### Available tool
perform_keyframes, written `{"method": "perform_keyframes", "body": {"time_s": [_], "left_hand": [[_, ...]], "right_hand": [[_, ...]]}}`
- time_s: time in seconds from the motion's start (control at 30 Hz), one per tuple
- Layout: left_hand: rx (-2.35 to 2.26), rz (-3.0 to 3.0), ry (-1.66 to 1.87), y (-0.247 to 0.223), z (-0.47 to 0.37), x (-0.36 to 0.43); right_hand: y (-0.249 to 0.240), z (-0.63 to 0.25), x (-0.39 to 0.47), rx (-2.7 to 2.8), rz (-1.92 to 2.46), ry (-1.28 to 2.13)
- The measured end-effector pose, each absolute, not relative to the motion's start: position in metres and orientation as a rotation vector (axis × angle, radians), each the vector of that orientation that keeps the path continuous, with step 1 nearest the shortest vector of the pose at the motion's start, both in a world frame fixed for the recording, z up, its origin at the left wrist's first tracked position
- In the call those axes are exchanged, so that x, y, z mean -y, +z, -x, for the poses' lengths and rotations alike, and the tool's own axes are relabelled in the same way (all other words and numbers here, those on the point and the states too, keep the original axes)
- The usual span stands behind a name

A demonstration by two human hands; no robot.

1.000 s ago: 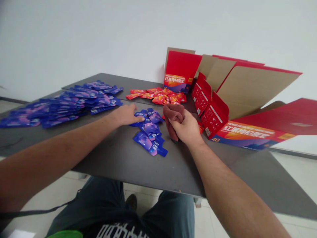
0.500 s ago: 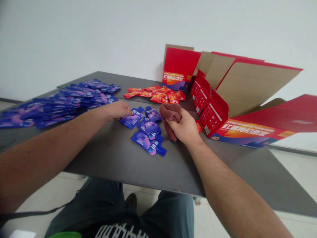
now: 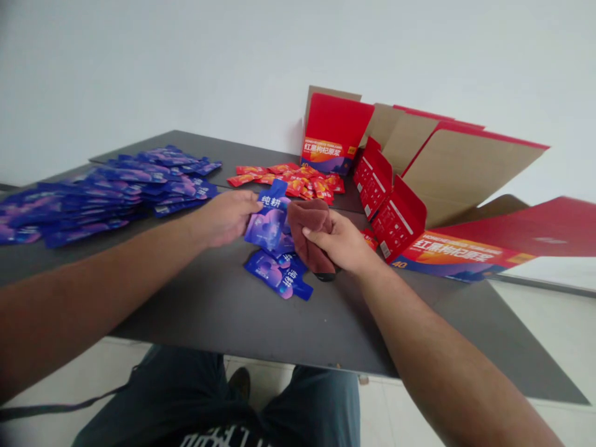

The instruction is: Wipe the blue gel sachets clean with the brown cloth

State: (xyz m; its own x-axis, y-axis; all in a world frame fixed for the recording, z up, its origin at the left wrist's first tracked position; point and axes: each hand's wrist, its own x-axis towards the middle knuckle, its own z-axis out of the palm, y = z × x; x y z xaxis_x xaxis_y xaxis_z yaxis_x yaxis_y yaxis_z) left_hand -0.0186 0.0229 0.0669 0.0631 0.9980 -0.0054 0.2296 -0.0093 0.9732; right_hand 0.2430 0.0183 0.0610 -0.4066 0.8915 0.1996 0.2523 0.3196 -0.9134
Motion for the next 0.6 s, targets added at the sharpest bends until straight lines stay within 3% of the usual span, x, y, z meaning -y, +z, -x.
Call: {"method": "perform_keyframes", "body": {"time_s": [0.17, 0.6], "left_hand": [[-1.038, -1.166, 1.108, 0.049, -0.001, -0.006], [-1.131, -1.343, 1.189, 0.034, 0.012, 0.001]], "right_hand": [[0.077, -0.227, -0.017, 1.883, 0.966, 1.471], [0.086, -0.206, -0.020, 1.911, 1.114, 1.358]]}}
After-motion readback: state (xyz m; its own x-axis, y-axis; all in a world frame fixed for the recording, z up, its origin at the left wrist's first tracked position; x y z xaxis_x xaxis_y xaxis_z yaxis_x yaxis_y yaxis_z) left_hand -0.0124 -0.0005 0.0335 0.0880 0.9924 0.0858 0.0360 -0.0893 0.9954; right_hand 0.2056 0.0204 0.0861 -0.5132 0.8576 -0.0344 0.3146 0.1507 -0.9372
